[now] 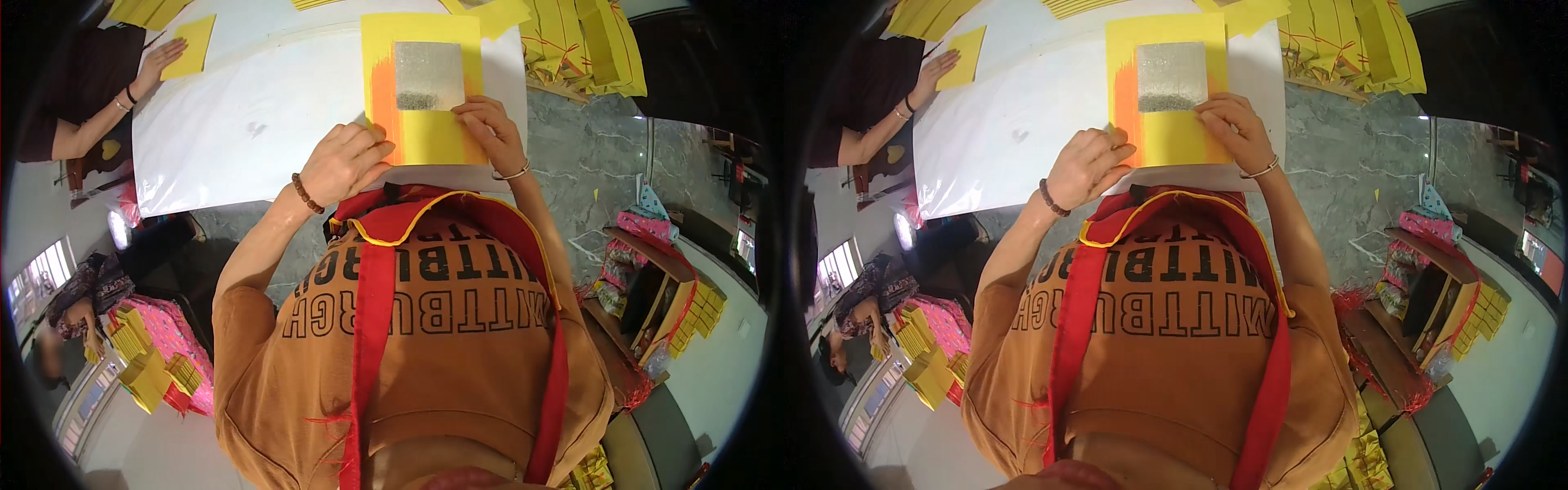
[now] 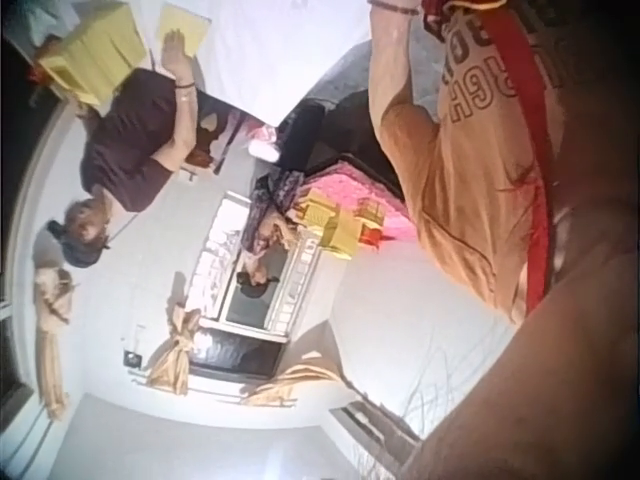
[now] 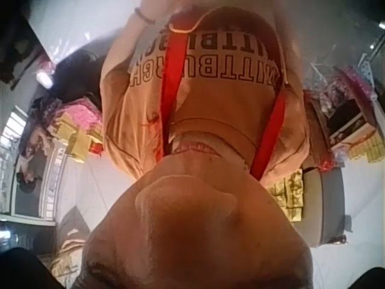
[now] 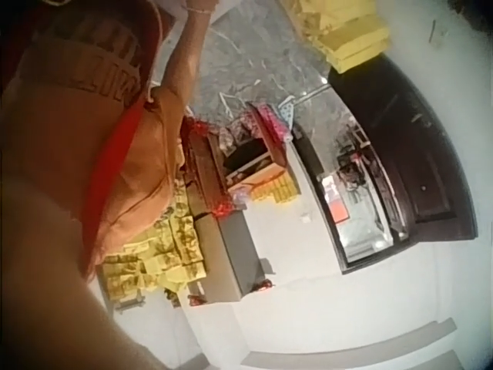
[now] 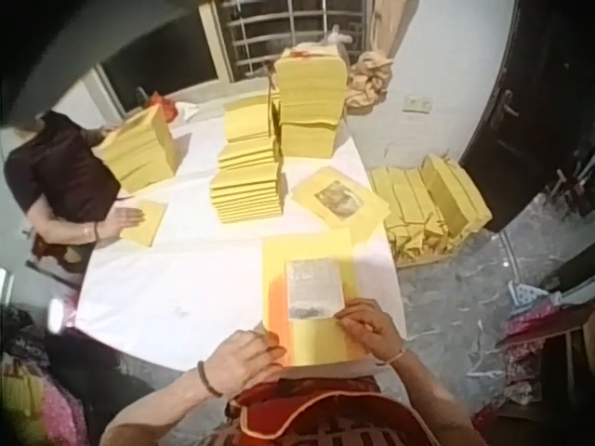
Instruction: Folding and stacking sheets of yellow joss paper with foil centers.
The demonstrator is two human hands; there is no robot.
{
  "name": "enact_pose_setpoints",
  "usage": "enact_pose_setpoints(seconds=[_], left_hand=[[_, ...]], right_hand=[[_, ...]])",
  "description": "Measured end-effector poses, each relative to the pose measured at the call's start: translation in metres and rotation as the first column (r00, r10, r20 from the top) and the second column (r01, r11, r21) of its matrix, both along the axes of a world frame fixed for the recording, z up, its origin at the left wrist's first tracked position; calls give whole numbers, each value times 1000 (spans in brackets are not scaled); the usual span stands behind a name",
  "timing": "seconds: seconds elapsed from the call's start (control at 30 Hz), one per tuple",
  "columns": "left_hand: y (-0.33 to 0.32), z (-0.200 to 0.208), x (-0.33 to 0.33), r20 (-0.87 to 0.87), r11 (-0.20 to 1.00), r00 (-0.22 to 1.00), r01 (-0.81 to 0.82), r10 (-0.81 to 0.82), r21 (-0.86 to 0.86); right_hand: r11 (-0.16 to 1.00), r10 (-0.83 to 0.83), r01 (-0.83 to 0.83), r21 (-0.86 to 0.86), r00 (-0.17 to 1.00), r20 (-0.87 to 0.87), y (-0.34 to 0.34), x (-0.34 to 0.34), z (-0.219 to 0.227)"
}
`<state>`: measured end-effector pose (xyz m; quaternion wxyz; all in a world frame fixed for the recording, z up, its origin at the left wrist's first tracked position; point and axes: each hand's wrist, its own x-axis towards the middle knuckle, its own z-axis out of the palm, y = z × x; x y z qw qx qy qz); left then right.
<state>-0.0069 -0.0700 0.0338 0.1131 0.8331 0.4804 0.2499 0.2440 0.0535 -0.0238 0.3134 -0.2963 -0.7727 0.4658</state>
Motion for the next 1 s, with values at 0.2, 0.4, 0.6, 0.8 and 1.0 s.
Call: enact_pose_setpoints(seconds=[0.2,0.4,0.6,0.8,1.0], left_hand=[[12,-5,-6,-23,998,1000,15,-14,55],[21,-7,-11,395,885,868,-101,302,-455],[24,-16,-17,478,753,761,-21,439,-658],[26,-18,-21,433,719,793,-8,428,-695],[29,-13,-22,472,708,774,44,422,-705]], right_hand=[[998,18,-26,-62,993,-115,2,1,-7],[994,31,-49,-98,984,-174,2,5,-20],[977,-31,18,-213,998,-59,1,5,-14],[987,22,-32,-155,998,-63,1,5,-15],[949,-14,-32,-315,990,-141,-1,4,-15]])
